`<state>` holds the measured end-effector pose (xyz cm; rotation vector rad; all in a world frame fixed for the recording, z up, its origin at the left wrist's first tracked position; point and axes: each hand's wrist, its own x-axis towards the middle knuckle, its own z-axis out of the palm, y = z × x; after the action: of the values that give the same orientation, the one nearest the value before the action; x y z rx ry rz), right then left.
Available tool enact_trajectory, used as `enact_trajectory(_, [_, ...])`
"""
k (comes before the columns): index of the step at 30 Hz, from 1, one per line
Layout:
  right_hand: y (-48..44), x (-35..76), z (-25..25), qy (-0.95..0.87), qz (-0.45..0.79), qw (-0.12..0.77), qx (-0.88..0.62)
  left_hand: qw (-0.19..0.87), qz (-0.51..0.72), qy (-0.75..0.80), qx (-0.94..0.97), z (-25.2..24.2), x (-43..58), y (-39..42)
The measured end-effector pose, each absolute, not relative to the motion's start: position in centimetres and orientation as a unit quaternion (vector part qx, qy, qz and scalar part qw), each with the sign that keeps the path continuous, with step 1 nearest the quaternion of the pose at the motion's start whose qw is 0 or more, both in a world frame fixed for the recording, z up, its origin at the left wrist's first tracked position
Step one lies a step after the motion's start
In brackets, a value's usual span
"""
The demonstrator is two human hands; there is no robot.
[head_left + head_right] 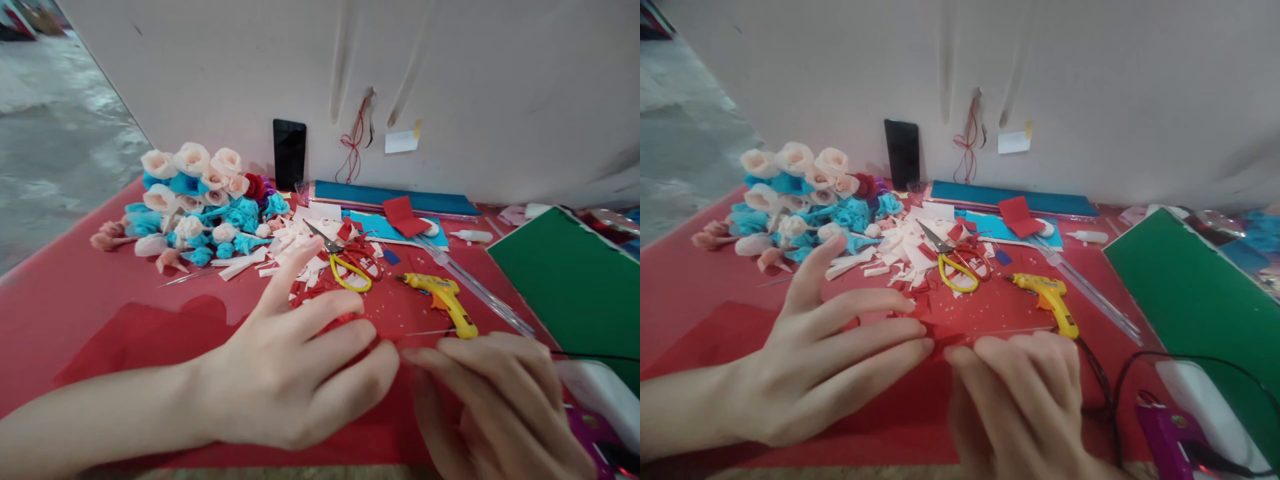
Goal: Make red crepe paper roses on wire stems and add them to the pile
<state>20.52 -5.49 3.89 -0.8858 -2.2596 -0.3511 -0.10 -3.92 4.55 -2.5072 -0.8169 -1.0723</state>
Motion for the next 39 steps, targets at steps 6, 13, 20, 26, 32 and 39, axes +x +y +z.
enact_trajectory(6, [-4.3,21.1,4.6,-0.834,0.038,0.309,-0.456,0.134,-0.367,-0.268,-0.881,4.4,-0.1,-3.6])
enact_trajectory(13, [-3.0,20.8,4.1,-0.839,0.244,0.286,-0.394,0.117,-0.338,-0.243,-0.902,4.6,0.0,-3.2])
enact_trajectory(20, [-2.7,19.7,4.1,-0.810,0.286,0.328,-0.393,0.123,-0.342,-0.250,-0.897,4.4,0.2,-3.1])
enact_trajectory(26, [-2.7,19.6,4.1,-0.788,0.355,0.309,-0.397,0.120,-0.308,-0.232,-0.915,4.5,0.0,-3.0])
enact_trajectory(32, [-2.6,19.6,3.6,-0.786,0.356,0.301,-0.406,0.113,-0.295,-0.218,-0.923,4.6,-0.2,-2.9])
enact_trajectory(39, [-2.4,19.8,3.4,-0.775,0.397,0.290,-0.397,0.035,-0.317,-0.221,-0.921,4.3,-0.3,-2.7])
